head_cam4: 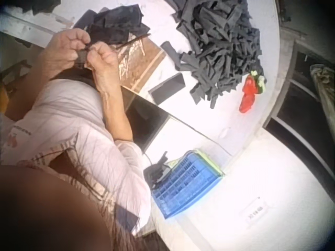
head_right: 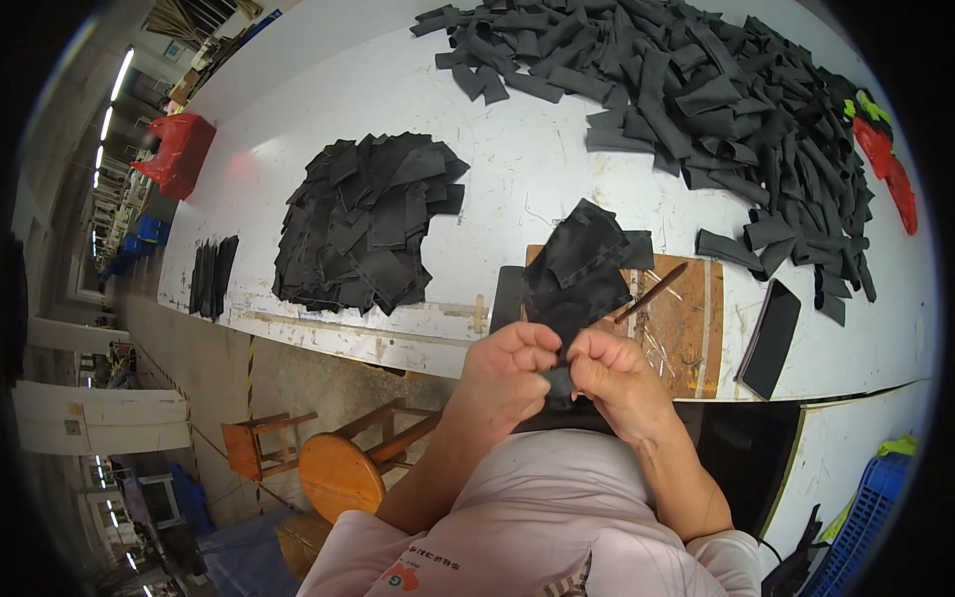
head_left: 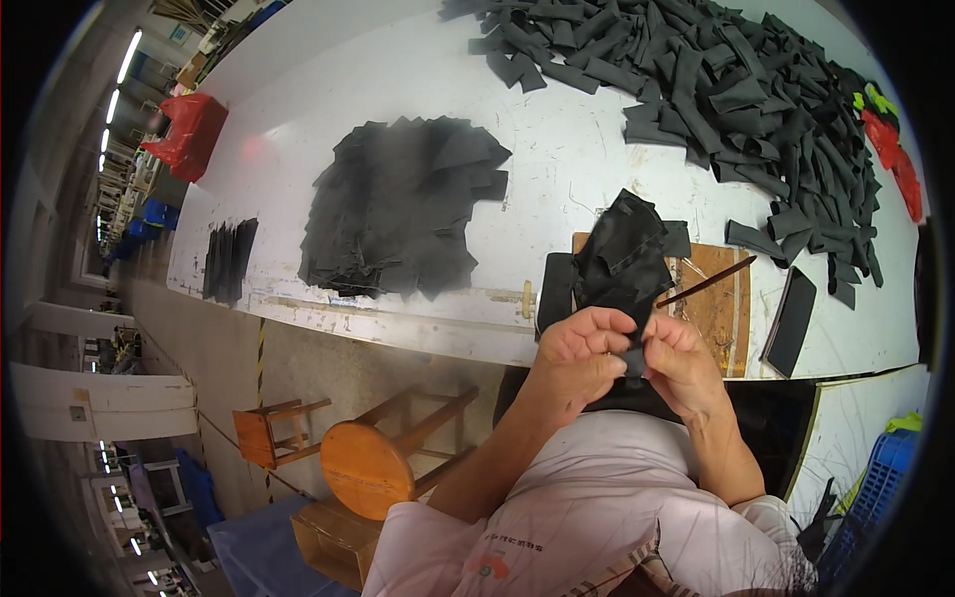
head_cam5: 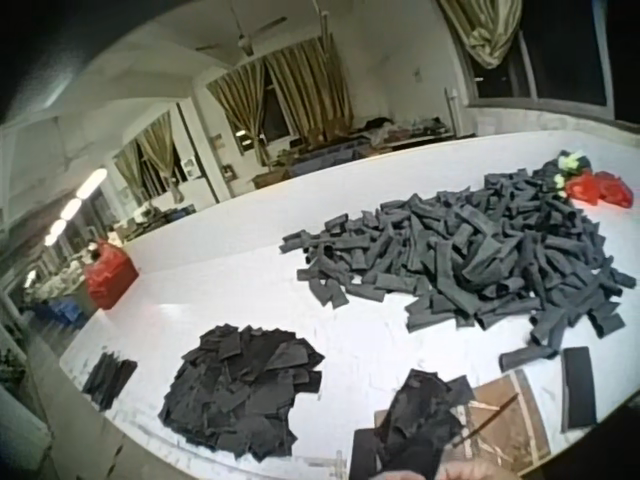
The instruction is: The recorder is sorting and organizing black foam strips on a workbench in a factory setting.
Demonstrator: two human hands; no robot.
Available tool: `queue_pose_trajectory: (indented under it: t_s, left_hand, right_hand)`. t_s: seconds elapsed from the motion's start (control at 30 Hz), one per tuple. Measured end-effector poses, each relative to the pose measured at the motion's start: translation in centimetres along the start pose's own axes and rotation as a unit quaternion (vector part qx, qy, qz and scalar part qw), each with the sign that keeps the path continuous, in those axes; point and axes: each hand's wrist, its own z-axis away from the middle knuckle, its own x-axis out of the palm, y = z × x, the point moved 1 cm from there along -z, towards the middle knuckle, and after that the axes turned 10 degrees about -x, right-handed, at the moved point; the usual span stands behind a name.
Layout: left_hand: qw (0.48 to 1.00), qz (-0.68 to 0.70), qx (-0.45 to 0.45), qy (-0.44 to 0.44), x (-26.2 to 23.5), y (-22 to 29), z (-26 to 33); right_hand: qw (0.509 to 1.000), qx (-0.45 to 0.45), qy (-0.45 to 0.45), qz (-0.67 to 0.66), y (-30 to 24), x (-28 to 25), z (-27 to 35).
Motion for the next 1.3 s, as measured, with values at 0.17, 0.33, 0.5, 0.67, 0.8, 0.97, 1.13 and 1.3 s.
queue_pose_trajectory:
  t_s: [0.17, 0.33, 0.5, 0.67, 0.8, 0.97, 1.13, 1.3]
  left_hand:
    - [0.991, -0.007, 0.039, -0.13, 1.1, 1.0, 1.9]
    - [0.969, -0.17, 0.118, 0.132, 2.2, 2.0, 1.3]
    - [0.992, 0.094, -0.028, -0.086, 0.8, 1.3, 1.5]
    - [0.991, -0.053, 0.062, 0.105, 0.8, 0.2, 0.9]
    - [0.905, -0.249, 0.22, 0.267, 2.3, 0.4, 0.5]
    - [0.989, 0.141, 0.041, 0.004, -0.5, 0.1, 0.4]
    - [0.971, 0.188, -0.056, -0.139, 0.5, -0.1, 1.0]
    - [0.918, -0.296, 0.206, 0.163, 2.8, -0.1, 0.9]
  right_hand:
    - [0.996, -0.033, -0.043, 0.068, -1.5, 1.7, 1.3]
    - [0.954, -0.172, -0.014, 0.246, -1.1, 0.7, 0.3]
    - [0.982, -0.093, -0.051, 0.153, -1.3, 1.7, 0.9]
    - [0.909, -0.236, -0.017, 0.342, -0.9, 0.8, 0.7]
    - [0.838, -0.275, 0.029, 0.47, -1.1, 1.3, 0.3]
    - [0.959, -0.135, 0.02, 0.248, -0.2, 0.1, -0.4]
    - [0.944, -0.201, -0.029, 0.259, -0.6, -0.2, -0.1]
    - [0.833, -0.383, -0.077, 0.392, -2.1, -0.5, -0.2]
